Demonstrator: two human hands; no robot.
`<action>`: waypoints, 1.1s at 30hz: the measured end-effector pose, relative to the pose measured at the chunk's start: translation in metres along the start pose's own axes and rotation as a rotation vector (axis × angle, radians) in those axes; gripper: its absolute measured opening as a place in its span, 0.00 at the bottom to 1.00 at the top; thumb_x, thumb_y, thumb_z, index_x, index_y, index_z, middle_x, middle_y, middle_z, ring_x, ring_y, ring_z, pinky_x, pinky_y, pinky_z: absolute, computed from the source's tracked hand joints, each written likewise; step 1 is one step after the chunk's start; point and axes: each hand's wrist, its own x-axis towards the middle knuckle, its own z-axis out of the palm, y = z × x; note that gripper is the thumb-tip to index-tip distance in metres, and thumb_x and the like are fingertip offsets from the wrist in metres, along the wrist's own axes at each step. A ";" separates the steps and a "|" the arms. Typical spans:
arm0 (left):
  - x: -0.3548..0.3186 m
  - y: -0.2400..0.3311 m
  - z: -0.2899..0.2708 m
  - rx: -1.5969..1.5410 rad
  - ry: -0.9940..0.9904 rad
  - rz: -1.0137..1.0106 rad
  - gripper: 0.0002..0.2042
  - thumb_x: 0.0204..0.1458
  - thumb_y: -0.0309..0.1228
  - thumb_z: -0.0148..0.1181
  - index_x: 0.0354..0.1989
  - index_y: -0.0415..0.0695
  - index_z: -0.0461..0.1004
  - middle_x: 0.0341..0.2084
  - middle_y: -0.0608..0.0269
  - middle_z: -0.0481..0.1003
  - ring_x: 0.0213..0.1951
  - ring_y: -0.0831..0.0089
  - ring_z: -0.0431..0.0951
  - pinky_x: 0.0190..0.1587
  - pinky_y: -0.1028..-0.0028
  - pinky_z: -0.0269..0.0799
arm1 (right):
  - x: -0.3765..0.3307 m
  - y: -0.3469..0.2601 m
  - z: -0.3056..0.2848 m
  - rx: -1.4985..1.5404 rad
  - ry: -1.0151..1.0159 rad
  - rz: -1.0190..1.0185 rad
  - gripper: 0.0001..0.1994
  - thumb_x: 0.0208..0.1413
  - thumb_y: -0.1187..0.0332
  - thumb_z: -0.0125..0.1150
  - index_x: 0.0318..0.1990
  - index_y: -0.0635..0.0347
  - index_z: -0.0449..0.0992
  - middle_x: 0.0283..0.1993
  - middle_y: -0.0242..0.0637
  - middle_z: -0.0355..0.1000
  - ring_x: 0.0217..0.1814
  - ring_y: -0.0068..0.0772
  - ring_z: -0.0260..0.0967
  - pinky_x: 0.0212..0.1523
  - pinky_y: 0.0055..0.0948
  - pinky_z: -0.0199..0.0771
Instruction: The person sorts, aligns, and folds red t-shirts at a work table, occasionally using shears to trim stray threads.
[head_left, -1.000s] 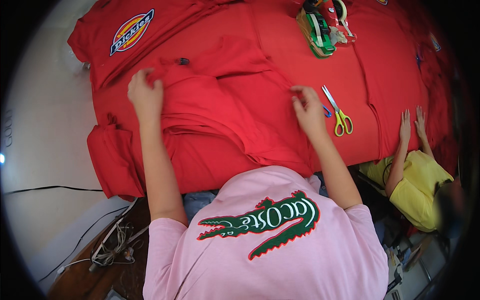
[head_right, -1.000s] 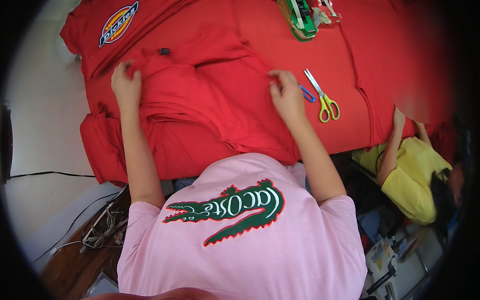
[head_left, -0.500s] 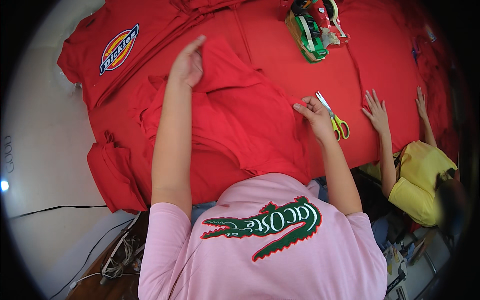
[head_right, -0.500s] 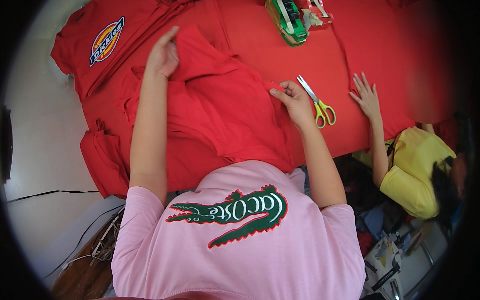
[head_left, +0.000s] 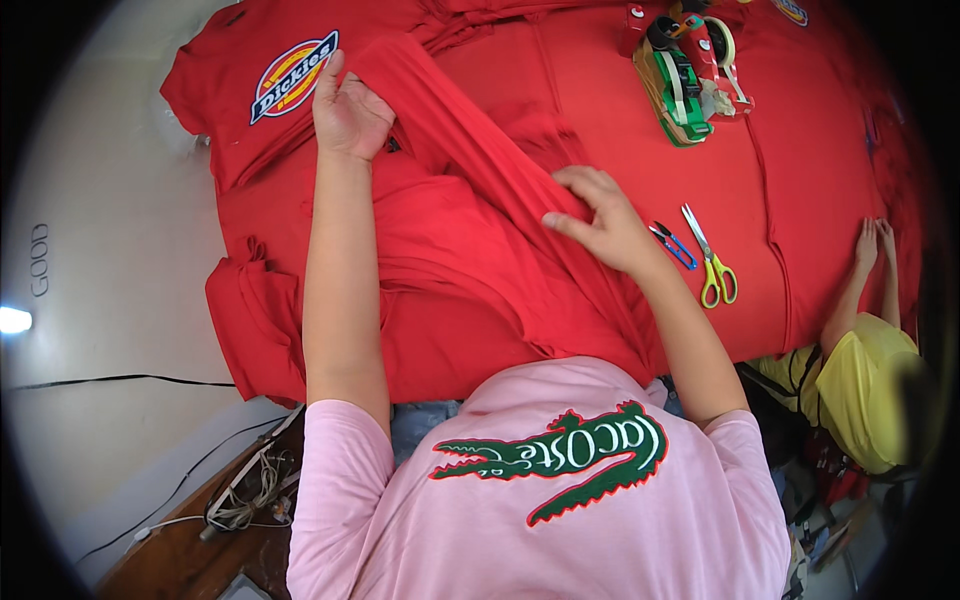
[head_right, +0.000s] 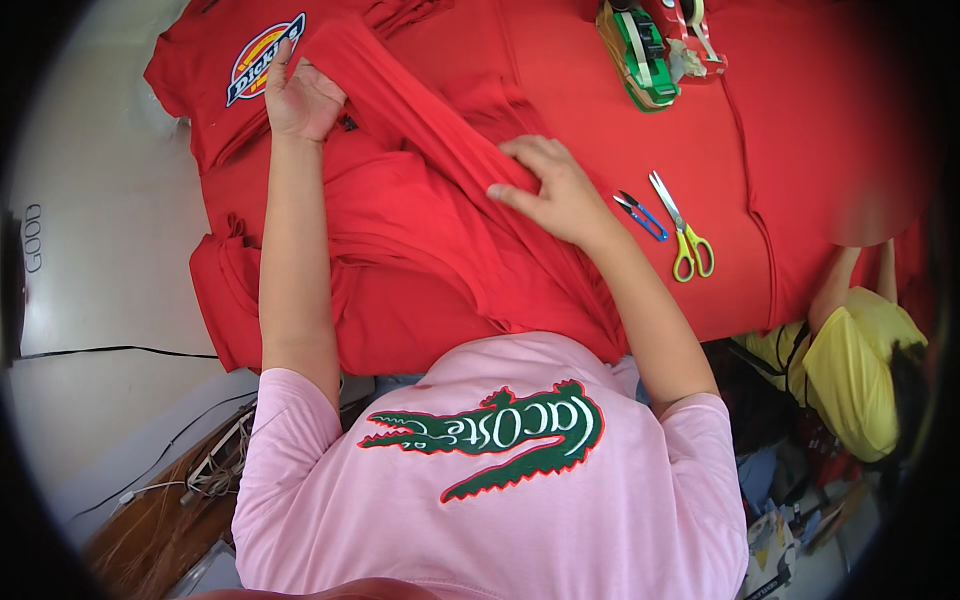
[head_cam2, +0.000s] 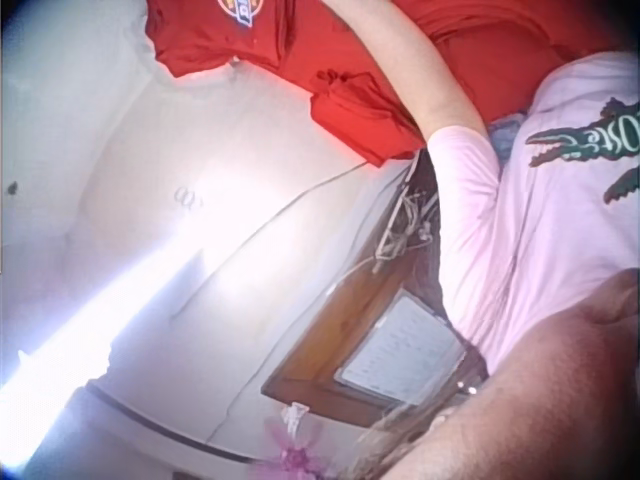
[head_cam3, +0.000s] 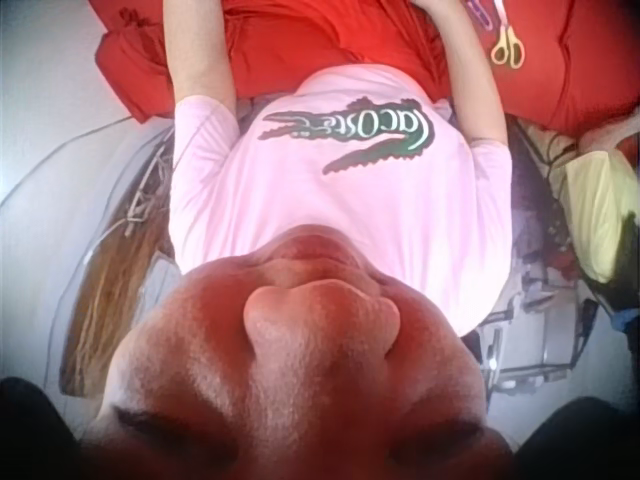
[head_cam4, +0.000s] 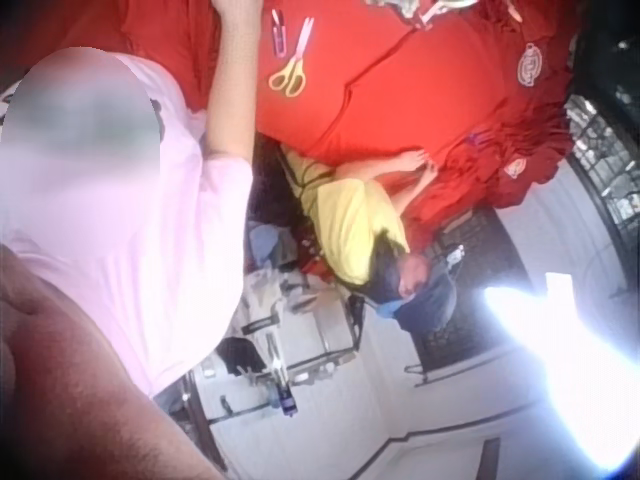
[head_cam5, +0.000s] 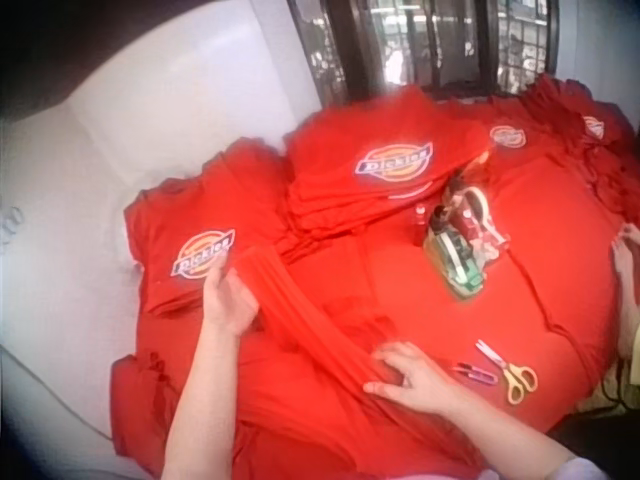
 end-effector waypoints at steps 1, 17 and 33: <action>0.001 0.002 0.002 0.000 -0.006 -0.005 0.35 0.63 0.51 0.59 0.68 0.33 0.65 0.69 0.48 0.69 0.71 0.54 0.67 0.76 0.55 0.57 | 0.001 -0.001 0.004 -0.060 -0.041 -0.035 0.20 0.57 0.57 0.74 0.48 0.66 0.82 0.53 0.45 0.77 0.57 0.47 0.73 0.60 0.39 0.73; -0.046 0.030 -0.011 -0.073 0.046 0.050 0.38 0.62 0.62 0.54 0.60 0.32 0.75 0.61 0.46 0.77 0.62 0.54 0.76 0.66 0.56 0.71 | -0.069 -0.006 -0.024 0.502 0.204 0.403 0.05 0.60 0.76 0.70 0.42 0.64 0.81 0.36 0.24 0.75 0.38 0.15 0.69 0.41 0.22 0.71; -0.134 -0.007 -0.189 -0.199 0.494 0.163 0.38 0.58 0.67 0.56 0.61 0.43 0.73 0.61 0.51 0.75 0.62 0.50 0.74 0.68 0.50 0.69 | -0.117 -0.043 0.073 0.066 -0.740 -0.119 0.09 0.56 0.75 0.66 0.44 0.66 0.84 0.45 0.46 0.78 0.51 0.49 0.76 0.54 0.42 0.78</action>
